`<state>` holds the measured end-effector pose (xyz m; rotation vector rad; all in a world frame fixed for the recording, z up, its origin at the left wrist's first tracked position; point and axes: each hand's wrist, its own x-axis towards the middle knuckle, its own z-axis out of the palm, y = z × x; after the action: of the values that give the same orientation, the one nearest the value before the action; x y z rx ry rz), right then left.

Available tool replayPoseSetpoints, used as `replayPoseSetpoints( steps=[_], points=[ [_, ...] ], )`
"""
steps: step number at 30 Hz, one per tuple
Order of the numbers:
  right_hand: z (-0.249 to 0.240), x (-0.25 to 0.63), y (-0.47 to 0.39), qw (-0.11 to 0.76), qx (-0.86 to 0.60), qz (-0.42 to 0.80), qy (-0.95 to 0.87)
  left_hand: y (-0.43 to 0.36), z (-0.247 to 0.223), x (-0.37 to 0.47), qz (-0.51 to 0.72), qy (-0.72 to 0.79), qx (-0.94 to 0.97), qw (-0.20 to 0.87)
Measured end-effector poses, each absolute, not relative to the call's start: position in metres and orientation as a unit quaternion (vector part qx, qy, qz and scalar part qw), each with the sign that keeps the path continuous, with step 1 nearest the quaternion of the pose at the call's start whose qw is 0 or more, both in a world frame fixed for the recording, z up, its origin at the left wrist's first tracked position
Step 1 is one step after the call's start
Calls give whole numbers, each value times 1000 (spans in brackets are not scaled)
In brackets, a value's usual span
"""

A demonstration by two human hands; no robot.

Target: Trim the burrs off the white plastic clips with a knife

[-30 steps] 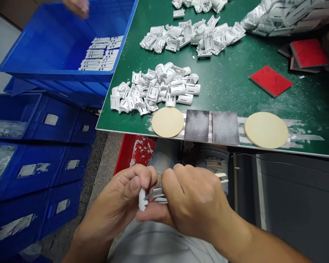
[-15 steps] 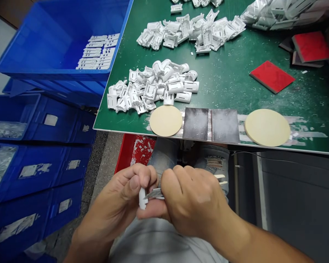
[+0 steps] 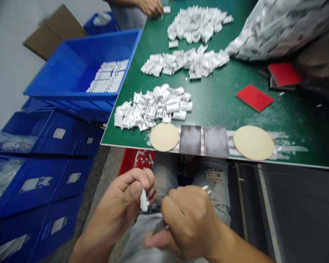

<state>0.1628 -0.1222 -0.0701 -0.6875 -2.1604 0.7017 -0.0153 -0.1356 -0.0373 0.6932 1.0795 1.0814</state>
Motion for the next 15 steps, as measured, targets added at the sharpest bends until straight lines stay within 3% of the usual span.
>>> replayPoseSetpoints(
  steps=[3,6,9,15],
  points=[
    [-75,175,-110,322,-273,561,-712,-80,-23,-23,488,566,567,346],
    [-85,192,-89,246,-268,809,-462,-16,-7,-31,339,595,718,123],
    [-99,208,-75,236,-218,871,-372,30,0,-40,248,601,754,91],
    [-115,218,-84,284,-231,890,-272,109,-2,-47,199,660,723,37]
  ],
)
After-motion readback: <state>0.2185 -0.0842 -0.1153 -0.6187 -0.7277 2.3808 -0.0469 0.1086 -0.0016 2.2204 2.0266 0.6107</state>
